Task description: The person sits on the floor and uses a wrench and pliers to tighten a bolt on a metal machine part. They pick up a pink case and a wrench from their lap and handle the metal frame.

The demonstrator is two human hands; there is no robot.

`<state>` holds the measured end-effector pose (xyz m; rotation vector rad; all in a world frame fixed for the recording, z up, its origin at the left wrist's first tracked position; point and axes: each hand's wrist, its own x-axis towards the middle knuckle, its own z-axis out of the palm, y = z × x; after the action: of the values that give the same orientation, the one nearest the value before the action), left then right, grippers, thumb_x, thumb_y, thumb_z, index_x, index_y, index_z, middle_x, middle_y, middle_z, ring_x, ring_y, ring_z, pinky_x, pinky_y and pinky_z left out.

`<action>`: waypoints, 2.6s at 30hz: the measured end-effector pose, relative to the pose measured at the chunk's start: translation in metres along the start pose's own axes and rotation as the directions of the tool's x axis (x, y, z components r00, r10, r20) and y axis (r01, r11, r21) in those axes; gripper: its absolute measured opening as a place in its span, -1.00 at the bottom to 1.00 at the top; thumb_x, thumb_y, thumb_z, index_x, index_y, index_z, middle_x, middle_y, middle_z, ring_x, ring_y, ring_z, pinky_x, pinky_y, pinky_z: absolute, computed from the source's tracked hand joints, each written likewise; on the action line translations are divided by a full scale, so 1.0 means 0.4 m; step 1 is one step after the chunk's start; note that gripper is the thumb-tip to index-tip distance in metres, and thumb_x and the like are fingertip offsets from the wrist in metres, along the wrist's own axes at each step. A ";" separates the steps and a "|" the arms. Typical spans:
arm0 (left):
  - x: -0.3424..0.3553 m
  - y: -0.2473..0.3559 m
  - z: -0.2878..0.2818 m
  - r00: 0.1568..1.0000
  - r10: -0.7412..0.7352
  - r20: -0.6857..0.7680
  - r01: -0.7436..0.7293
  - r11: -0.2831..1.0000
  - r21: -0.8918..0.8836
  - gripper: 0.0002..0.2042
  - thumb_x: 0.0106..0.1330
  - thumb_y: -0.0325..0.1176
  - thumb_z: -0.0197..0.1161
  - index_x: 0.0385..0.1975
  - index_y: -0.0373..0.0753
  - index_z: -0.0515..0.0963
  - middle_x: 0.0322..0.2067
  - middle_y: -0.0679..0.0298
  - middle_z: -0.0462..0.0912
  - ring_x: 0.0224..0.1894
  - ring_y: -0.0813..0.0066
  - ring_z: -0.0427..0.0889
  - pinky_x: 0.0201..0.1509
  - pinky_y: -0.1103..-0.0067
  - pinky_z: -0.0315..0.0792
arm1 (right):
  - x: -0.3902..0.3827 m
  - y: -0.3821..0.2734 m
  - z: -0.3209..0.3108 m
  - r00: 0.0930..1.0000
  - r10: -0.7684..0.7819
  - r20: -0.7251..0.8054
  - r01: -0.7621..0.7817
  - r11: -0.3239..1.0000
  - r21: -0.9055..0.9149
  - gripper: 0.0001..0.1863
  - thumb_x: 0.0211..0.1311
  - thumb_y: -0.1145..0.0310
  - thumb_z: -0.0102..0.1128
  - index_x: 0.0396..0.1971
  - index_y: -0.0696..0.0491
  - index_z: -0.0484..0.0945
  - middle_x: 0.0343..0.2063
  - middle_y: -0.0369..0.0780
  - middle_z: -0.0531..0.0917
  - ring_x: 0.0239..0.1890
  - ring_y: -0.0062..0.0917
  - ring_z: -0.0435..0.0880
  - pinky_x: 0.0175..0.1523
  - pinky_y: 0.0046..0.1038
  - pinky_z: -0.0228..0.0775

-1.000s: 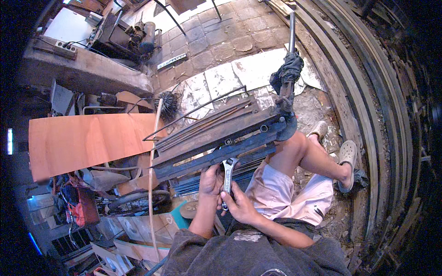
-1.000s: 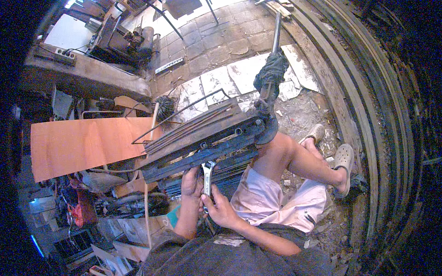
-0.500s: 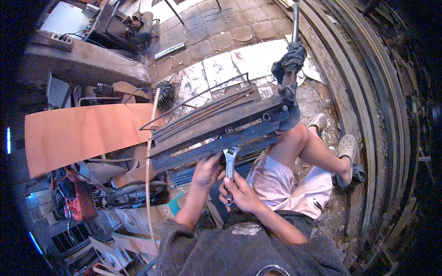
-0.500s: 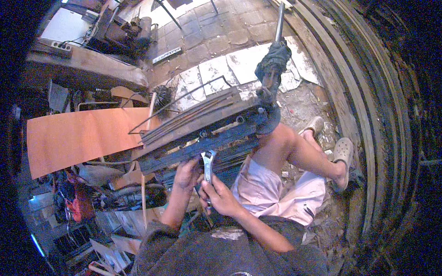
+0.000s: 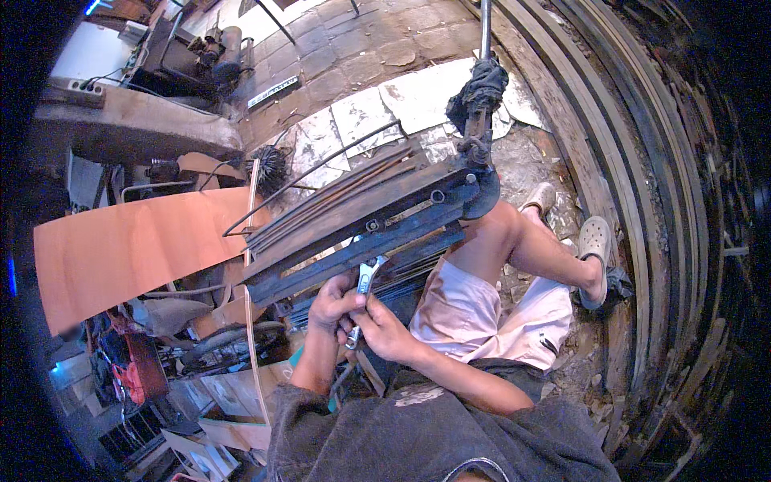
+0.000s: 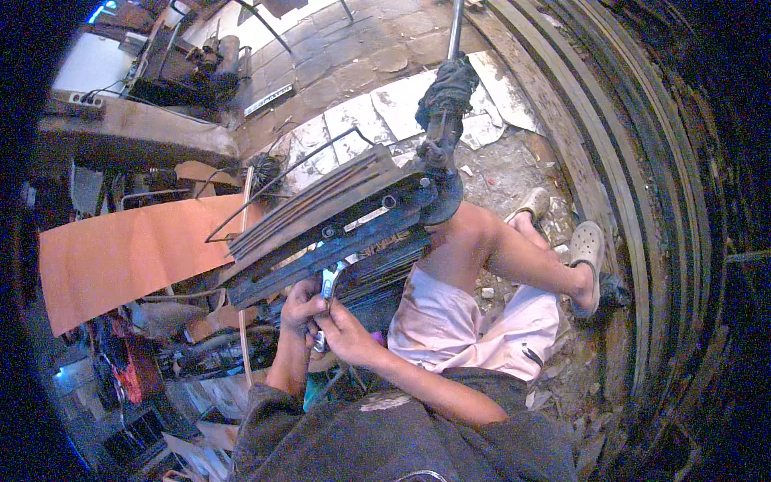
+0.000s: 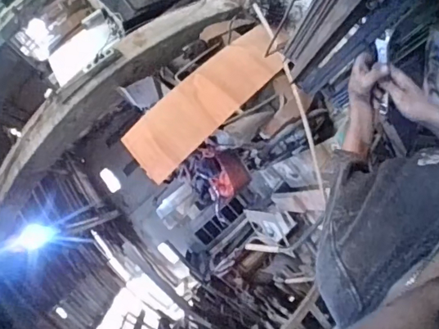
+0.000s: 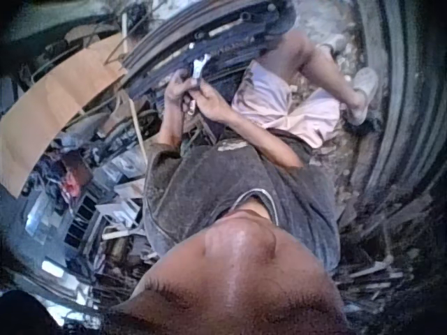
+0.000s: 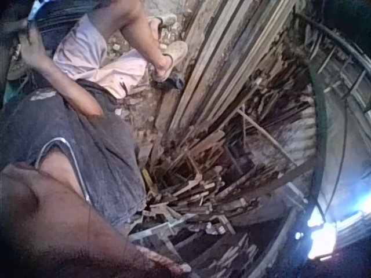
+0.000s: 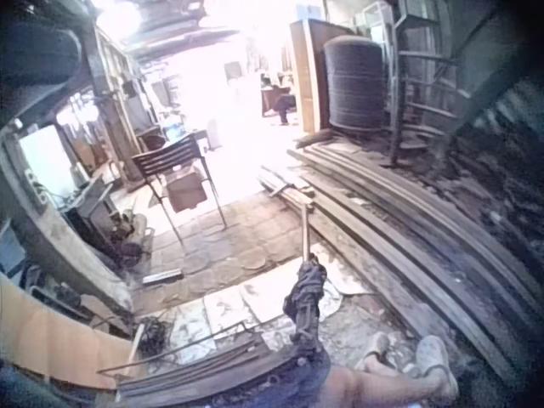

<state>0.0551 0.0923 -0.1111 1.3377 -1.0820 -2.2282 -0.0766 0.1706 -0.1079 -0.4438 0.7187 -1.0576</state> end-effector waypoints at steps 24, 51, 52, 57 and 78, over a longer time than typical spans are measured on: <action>0.079 -0.037 0.066 0.972 0.065 -0.226 -0.167 0.867 -0.469 -0.78 0.25 -0.46 0.15 -0.12 -0.33 0.52 -0.19 0.20 0.61 -0.16 0.40 0.58 -0.08 0.50 0.45 | 0.014 0.022 -0.001 0.973 0.063 -0.222 -0.007 0.970 0.244 -0.58 0.40 -0.04 -0.21 -0.49 0.00 0.22 -0.76 -0.41 0.12 -0.78 -0.71 0.08 -0.68 -0.62 -0.04; 0.079 -0.026 0.073 0.943 0.169 -0.286 -0.277 0.876 -0.395 -0.79 0.27 -0.45 0.14 -0.11 -0.31 0.53 -0.17 0.22 0.61 -0.15 0.42 0.58 -0.05 0.51 0.45 | 0.000 -0.049 0.018 0.982 0.146 -0.117 -0.079 0.892 0.445 -0.51 0.36 -0.11 -0.17 -0.62 -0.04 0.19 -0.82 -0.43 0.11 -0.84 -0.73 0.08 -0.75 -0.61 -0.09; 0.078 -0.034 0.071 0.944 0.168 -0.284 -0.278 0.869 -0.410 -0.79 0.27 -0.46 0.14 -0.11 -0.31 0.53 -0.16 0.22 0.61 -0.14 0.42 0.58 -0.04 0.51 0.45 | -0.001 -0.048 0.012 0.986 0.109 -0.123 -0.051 0.913 0.404 -0.49 0.35 -0.13 -0.17 -0.64 -0.05 0.18 -0.83 -0.42 0.12 -0.83 -0.73 0.09 -0.75 -0.61 -0.08; 0.090 -0.036 0.065 0.939 0.179 -0.292 -0.295 0.856 -0.424 -0.76 0.28 -0.45 0.13 -0.07 -0.32 0.49 -0.13 0.21 0.59 -0.11 0.41 0.56 0.00 0.49 0.44 | 0.009 -0.013 -0.005 0.983 0.070 -0.170 -0.022 0.963 0.267 -0.47 0.34 -0.15 -0.16 -0.67 -0.04 0.17 -0.83 -0.42 0.15 -0.82 -0.74 0.10 -0.73 -0.61 -0.05; 0.114 -0.027 0.048 0.971 0.231 -0.070 -0.226 0.769 -0.598 -0.74 0.35 -0.34 0.02 -0.05 -0.29 0.46 -0.14 0.15 0.58 -0.20 0.38 0.59 -0.14 0.45 0.50 | -0.007 -0.020 -0.017 0.983 0.110 -0.147 -0.034 0.895 0.445 -0.48 0.31 -0.23 -0.23 -0.44 -0.01 0.28 -0.76 -0.45 0.15 -0.76 -0.75 0.12 -0.65 -0.64 -0.02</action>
<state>0.0165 0.0801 -0.1416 0.8628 -0.4217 -2.1225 -0.0872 0.1696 -0.1065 0.0662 0.6129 -1.1577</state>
